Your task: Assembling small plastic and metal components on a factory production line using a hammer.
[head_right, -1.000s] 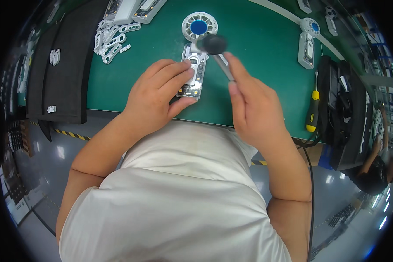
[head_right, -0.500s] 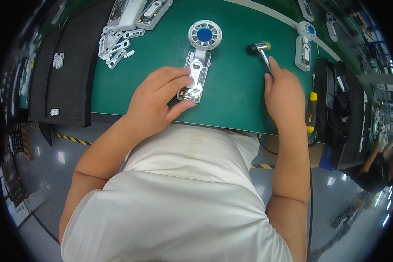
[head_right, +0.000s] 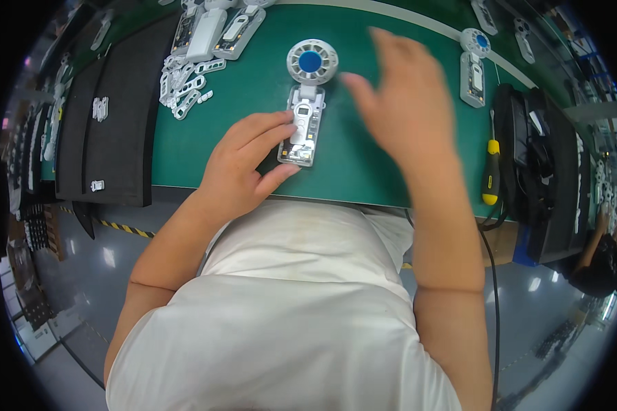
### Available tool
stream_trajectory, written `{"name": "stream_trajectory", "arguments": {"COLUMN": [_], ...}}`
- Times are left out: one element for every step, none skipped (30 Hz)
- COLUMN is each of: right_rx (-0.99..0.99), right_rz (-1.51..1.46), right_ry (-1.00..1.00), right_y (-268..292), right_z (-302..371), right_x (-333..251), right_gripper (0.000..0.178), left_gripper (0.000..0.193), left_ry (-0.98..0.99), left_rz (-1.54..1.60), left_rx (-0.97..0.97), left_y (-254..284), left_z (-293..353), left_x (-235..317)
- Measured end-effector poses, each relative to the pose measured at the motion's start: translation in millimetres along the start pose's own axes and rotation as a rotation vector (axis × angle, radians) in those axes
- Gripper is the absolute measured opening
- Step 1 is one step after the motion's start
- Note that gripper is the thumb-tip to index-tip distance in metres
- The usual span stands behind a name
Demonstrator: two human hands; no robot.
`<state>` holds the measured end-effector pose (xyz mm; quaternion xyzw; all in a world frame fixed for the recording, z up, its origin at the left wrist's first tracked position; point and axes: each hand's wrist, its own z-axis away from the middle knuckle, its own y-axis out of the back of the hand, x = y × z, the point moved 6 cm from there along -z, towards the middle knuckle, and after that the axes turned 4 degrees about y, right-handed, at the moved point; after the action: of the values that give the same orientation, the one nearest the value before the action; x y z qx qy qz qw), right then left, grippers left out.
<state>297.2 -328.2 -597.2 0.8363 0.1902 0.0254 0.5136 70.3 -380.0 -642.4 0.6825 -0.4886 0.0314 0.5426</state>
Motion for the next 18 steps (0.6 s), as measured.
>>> {"name": "stream_trajectory", "arguments": {"right_rx": [-0.060,-0.122,-0.251,-0.378,-0.388,-0.361,-0.328,-0.332,-0.320,-0.307,-0.313,-0.375,-0.436,-0.436,-0.306,-0.174,-0.041,-0.045], "right_rz": [0.164,0.317,0.272,0.238,0.239,0.193,0.147,0.147,-0.117,-0.383,-0.386,-0.523,-0.659,-0.654,-0.740,-0.823,-0.903,-0.902], "right_ry": [-0.076,-0.142,-0.251,-0.377,-0.367,-0.328,-0.292,-0.285,-0.277,-0.276,-0.280,-0.222,-0.157,-0.156,-0.088,-0.019,0.050,0.051], "right_y": [11.2,15.6,7.7,4.1,5.1,9.1,15.0,20.2,22.7,26.0,28.8,30.2,30.0,30.1,37.4,45.5,54.6,53.8], "right_z": [18.4,37.0,52.3,70.8,79.3,87.2,92.4,95.4,99.1,103.3,103.4,99.4,98.0,102.6,107.1,108.9,110.1,109.7], "right_x": [23.4,50.1,76.3,96.1,98.8,96.9,93.1,77.7,52.8,26.2,8.1,-15.2,-27.9,-28.0,-32.1,-37.8,-40.5,-39.3], "right_gripper": [0.058,0.056,0.052,0.048,0.048,0.043,0.039,0.039,0.037,0.035,0.035,0.037,0.039,0.039,0.040,0.042,0.044,0.044], "left_gripper": [0.060,0.060,0.064,0.067,0.071,0.071,0.074,0.078,0.081,0.081,0.080,0.079,0.079,0.079,0.079,0.079,0.079,0.079], "left_ry": [-0.015,0.001,-0.012,-0.038,-0.056,-0.044,-0.026,-0.007,0.011,0.016,0.032,0.039,0.047,0.045,0.042,0.039,0.035,0.038], "left_rz": [0.033,0.034,0.035,0.045,0.047,0.051,0.048,0.044,0.038,0.042,0.048,0.057,0.064,0.067,0.080,0.094,0.108,0.110], "left_rx": [-0.010,-0.002,-0.032,-0.070,-0.102,-0.098,-0.124,-0.151,-0.178,-0.184,-0.164,-0.139,-0.110,-0.106,-0.105,-0.103,-0.101,-0.098], "left_y": [2.0,4.6,5.7,4.8,3.7,2.9,0.2,-3.7,-7.2,-9.2,-9.4,-7.5,-7.6,-9.0,-9.4,-9.6,-9.2,-8.6], "left_z": [-2.0,-4.3,-10.9,-19.3,-21.0,-18.8,-18.7,-18.5,-18.4,-15.0,-11.7,-11.6,-14.4,-17.2,-17.9,-18.5,-18.5,-18.3], "left_x": [0.2,-1.7,-3.5,-3.6,-4.7,-6.6,-9.7,-14.1,-17.9,-18.2,-18.7,-19.2,-21.5,-23.1,-21.4,-19.9,-18.9,-19.0]}}
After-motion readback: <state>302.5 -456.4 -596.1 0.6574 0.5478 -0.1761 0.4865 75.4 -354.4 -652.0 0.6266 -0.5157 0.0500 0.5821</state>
